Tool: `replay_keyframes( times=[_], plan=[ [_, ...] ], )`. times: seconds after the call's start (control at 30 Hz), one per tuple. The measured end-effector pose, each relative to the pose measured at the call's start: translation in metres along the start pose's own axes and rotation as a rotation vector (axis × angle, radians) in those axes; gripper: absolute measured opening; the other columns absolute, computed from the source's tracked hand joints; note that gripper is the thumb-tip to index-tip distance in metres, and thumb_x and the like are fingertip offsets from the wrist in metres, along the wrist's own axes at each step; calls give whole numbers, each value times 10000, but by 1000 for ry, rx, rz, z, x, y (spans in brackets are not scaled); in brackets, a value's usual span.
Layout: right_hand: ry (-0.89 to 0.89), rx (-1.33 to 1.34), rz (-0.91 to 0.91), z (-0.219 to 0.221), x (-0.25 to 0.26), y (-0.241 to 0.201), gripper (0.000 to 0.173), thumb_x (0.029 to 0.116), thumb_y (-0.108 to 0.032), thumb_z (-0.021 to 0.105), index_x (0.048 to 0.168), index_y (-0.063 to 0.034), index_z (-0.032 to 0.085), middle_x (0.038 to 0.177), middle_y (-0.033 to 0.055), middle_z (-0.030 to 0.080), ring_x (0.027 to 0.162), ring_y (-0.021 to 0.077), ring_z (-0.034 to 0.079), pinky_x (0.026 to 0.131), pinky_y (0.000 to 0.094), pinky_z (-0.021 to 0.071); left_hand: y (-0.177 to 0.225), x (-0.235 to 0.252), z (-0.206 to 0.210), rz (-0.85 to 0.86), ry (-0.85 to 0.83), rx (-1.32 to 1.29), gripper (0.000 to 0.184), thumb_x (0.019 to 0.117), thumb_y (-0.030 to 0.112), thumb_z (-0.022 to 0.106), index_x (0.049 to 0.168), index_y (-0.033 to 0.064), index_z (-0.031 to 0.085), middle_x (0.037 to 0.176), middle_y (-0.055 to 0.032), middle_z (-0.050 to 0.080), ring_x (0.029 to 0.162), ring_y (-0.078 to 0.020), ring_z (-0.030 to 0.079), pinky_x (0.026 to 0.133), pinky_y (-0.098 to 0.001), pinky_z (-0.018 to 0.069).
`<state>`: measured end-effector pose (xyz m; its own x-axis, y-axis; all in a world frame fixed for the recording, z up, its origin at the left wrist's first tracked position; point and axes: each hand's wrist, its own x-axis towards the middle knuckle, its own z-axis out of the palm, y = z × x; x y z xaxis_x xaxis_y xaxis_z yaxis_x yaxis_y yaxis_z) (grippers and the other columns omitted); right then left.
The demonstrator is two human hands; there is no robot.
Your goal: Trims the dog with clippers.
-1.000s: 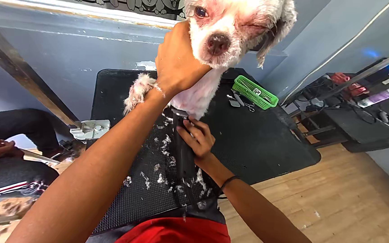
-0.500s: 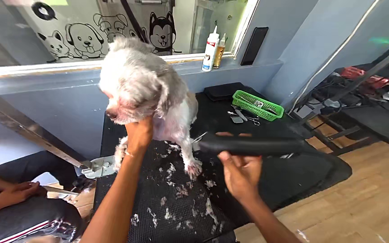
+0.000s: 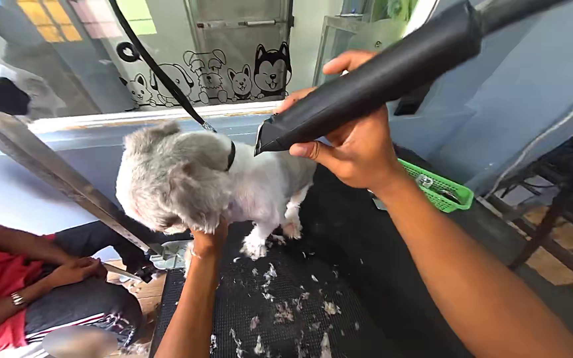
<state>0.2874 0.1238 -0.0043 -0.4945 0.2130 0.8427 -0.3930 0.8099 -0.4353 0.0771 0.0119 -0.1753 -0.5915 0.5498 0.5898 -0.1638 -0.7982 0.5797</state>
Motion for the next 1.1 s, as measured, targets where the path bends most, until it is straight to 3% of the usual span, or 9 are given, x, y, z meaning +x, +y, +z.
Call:
replay_keyframes(
  times=[0.13,0.23,0.33,0.5,0.63,0.8,0.9,1.0,1.1],
  plan=[
    [-116,106,40,8,27,11,737,800,-16,844,1349,41,355,1224,177,668,1155,299,683,974,455,613,12,4,1,48,58,-115,312,842,518,761,1068,305,727,1037,114,741,1006,-17,682,889,-279,581],
    [-208,103,50,21,33,17,751,793,-47,858,1355,38,367,1214,168,675,1144,292,688,960,446,619,16,0,-7,54,43,-165,196,881,376,758,1044,267,751,1032,95,746,996,-24,685,887,-266,577],
    [-244,77,38,37,36,19,747,793,-67,864,1349,38,377,1215,155,679,1147,270,689,966,431,618,21,1,-10,37,25,-167,201,877,391,763,1039,273,745,1017,100,741,979,-24,684,858,-271,582],
    [-314,-104,30,52,35,11,737,803,-152,862,1332,69,399,1194,128,685,1144,181,689,987,339,608,16,-3,-17,-5,65,-170,205,911,287,743,1103,220,725,1076,52,733,1042,-64,675,926,-301,562],
    [-401,-309,38,50,14,2,642,833,-252,817,1295,42,482,1157,80,714,1115,105,674,974,268,564,21,5,-10,-25,90,-233,241,871,445,739,1044,276,742,1031,89,743,1007,-31,681,883,-283,574],
    [-443,-438,167,56,-37,-6,483,890,-333,766,1231,-35,598,1168,52,714,1105,117,670,966,325,564,13,1,-21,-38,84,-278,234,880,348,753,1082,232,727,1060,58,735,1039,-69,677,922,-314,565],
    [-480,-378,191,62,-88,5,501,893,-237,774,1309,-55,563,1282,78,665,1167,159,659,982,366,588,15,4,-19,-49,92,-270,233,883,365,748,1089,262,719,1073,80,730,1049,-57,673,933,-309,565],
    [-577,-461,138,65,-111,8,405,897,-203,682,1253,-20,620,1279,114,673,1235,190,635,1024,358,557,10,5,-22,-61,130,-233,339,816,418,802,1090,245,698,1043,75,725,1010,-60,674,885,-321,573],
    [-431,-369,215,69,-96,0,424,899,-284,783,1234,-64,647,1194,45,706,1101,115,679,976,329,587,4,7,-22,-35,151,-216,360,828,380,805,1125,226,672,1055,77,713,1027,-56,663,921,-320,562]
  ],
)
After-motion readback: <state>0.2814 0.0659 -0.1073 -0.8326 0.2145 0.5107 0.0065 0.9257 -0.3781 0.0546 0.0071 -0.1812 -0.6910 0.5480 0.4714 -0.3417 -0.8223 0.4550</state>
